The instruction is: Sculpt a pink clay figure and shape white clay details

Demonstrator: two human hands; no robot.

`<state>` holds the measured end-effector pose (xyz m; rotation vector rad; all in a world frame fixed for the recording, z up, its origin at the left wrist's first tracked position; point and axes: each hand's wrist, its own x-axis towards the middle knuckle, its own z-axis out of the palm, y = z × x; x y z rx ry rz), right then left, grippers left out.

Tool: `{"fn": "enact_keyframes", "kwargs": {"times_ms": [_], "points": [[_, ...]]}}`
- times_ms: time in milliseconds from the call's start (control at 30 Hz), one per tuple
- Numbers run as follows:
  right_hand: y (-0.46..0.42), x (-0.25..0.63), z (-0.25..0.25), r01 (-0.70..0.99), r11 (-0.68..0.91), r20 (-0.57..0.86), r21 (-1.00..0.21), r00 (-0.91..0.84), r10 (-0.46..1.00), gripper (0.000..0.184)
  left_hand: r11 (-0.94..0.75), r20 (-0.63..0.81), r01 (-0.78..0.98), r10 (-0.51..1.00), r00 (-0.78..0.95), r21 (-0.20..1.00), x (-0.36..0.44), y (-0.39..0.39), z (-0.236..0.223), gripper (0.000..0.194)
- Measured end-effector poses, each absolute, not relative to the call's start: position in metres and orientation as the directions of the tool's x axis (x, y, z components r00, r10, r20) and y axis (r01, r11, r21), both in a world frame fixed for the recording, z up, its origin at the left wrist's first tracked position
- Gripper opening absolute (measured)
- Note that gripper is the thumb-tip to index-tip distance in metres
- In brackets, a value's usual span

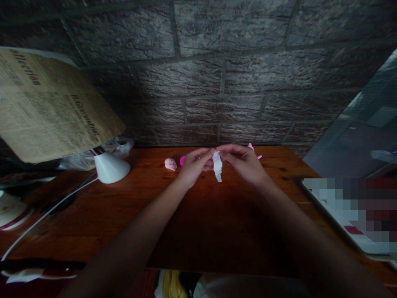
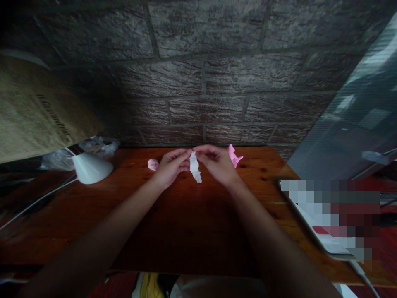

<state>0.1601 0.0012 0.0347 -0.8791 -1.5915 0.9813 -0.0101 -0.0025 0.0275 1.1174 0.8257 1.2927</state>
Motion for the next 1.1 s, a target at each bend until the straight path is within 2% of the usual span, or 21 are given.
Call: {"fn": "enact_keyframes", "kwargs": {"times_ms": [800,1100], "points": [[0.0044,0.1595,0.0302,-0.014,0.394,0.389,-0.919,-0.2,0.899,0.03,-0.065,0.107,-0.331,0.988,0.11,0.941,-0.0104,-0.0028,0.0294,0.024],[0.0036,0.1587,0.0311,0.011,0.451,0.438,-0.892,-0.224,0.871,0.021,-0.049,0.092,-0.346,0.99,0.109,0.937,-0.0106,-0.0018,0.0283,0.021]]}}
